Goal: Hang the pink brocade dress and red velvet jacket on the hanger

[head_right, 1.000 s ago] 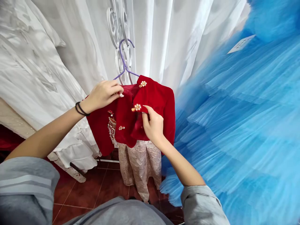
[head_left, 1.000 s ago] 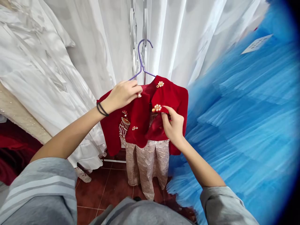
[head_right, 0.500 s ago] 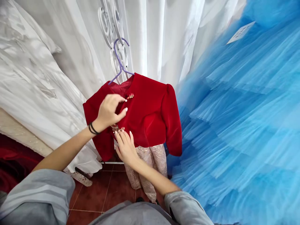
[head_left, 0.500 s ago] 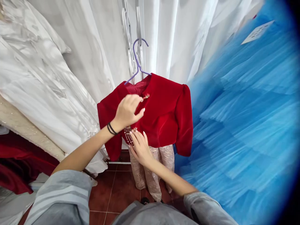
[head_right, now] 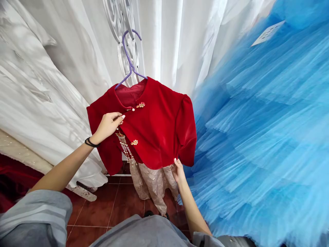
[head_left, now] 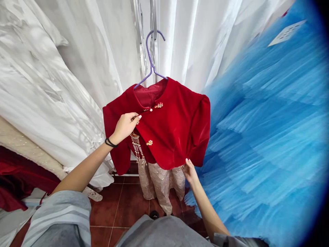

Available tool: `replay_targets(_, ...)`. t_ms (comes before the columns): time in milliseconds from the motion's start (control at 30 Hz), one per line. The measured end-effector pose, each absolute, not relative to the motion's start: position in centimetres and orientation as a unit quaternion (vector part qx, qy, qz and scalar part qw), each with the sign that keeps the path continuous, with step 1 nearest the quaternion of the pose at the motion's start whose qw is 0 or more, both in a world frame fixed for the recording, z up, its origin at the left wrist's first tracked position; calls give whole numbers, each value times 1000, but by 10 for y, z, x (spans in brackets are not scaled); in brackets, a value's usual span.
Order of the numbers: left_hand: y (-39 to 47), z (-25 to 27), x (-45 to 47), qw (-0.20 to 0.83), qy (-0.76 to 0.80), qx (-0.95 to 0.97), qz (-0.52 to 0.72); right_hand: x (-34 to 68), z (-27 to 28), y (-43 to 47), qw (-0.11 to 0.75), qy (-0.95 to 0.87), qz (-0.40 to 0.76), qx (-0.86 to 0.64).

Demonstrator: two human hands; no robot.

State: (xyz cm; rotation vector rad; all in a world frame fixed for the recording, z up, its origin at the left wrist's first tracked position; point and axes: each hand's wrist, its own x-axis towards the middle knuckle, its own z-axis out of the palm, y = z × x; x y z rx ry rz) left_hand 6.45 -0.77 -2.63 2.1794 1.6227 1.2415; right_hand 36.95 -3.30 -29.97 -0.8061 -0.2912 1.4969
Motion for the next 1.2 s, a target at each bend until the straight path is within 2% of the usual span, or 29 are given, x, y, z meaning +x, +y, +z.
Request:
replay_targets(67, -8, -27, 66, 43, 558, 725, 401, 361, -307, -39, 639, -181, 636, -393)
replay_targets(167, -11, -30, 67, 47, 547, 724, 418, 361, -308, -40, 612, -255, 596, -454)
replay_targets(300, -22, -38, 60, 26, 522, 709, 474, 373, -302, -39, 624, -258, 523, -521)
replay_targets(467, -30, -35, 23, -189, 528, 651, 511, 390, -260, -44, 687, -350, 247, -587)
replay_targets(567, -32, -32, 0, -237, 543, 609, 527, 400, -212, -39, 683, -441, 114, -571)
replay_targets(667, -38, -46, 5, -251, 559, 550, 568, 399, -162, -25, 665, -502, 4, -552)
replay_targets(767, -42, -84, 44, -217, 595, 510, 582, 371, -126, -7, 600, -587, -78, -539)
replay_targets(867, -34, -126, 85, -130, 656, 464, 581, 328, -111, 11, 533, -644, -103, -540)
replay_targets(967, -20, -145, 94, -81, 689, 405, 596, 308, -108, 21, 504, -629, -105, -583)
replay_targets(1100, -14, -122, 39, -55, 654, 472, 589, 364, -87, 33, 528, -595, -146, -589)
replay_targets(1200, -18, -84, -18, -151, 643, 459, 594, 423, -52, 56, 613, -554, -144, -544)
